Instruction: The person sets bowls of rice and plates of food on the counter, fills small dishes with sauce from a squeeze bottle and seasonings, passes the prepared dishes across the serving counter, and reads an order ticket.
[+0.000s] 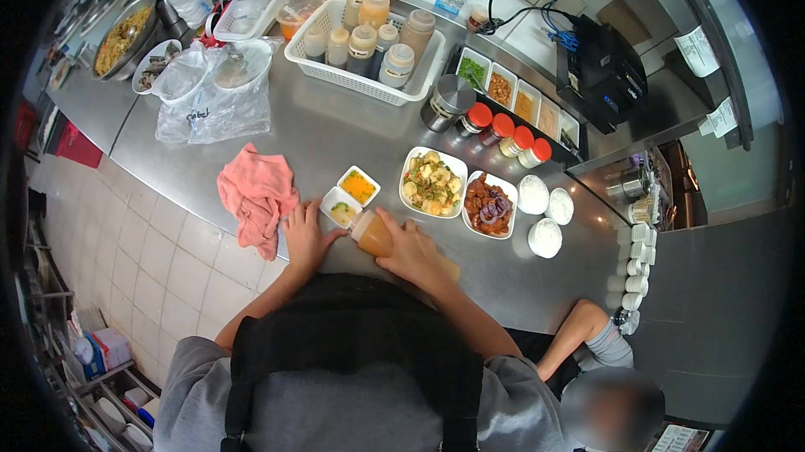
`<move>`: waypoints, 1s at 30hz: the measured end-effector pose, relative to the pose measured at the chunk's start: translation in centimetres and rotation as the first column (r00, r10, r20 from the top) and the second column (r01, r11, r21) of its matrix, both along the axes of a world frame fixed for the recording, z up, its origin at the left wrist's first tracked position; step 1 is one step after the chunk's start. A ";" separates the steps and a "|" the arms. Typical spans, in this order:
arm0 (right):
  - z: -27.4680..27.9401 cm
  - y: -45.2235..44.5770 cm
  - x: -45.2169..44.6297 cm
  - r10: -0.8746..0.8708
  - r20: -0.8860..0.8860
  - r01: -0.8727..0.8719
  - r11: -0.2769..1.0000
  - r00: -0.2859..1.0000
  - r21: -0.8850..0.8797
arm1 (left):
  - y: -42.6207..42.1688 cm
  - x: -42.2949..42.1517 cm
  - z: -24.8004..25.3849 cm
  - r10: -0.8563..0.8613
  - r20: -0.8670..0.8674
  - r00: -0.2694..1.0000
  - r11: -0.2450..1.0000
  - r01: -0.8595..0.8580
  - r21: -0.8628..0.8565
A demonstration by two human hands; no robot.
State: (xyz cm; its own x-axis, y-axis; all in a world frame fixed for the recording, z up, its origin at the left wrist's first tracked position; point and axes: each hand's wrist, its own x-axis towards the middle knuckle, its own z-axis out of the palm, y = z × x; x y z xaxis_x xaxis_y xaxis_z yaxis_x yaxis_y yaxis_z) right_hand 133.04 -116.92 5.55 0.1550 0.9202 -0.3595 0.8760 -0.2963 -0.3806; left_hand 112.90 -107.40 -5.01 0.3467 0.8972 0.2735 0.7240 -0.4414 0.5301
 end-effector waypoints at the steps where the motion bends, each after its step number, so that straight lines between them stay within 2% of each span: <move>1: 0.1 0.1 -0.1 -0.001 -0.001 0.001 1.000 1.000 -0.005 | 0.0 0.0 0.0 -0.001 0.002 1.000 1.000 0.001 0.002; 30: -0.1 0.3 -0.4 -0.020 0.012 0.020 1.000 1.000 -0.012 | 0.2 0.1 0.3 -0.002 0.038 0.999 1.000 0.002 -0.002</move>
State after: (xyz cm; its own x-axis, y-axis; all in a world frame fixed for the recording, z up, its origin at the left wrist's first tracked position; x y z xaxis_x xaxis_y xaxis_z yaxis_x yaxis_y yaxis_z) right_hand 132.64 -116.62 5.43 0.1777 0.9124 -0.3687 0.8743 -0.3184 -0.3665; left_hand 113.04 -107.24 -4.69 0.3377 0.8972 0.2847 0.7028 -0.4415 0.5578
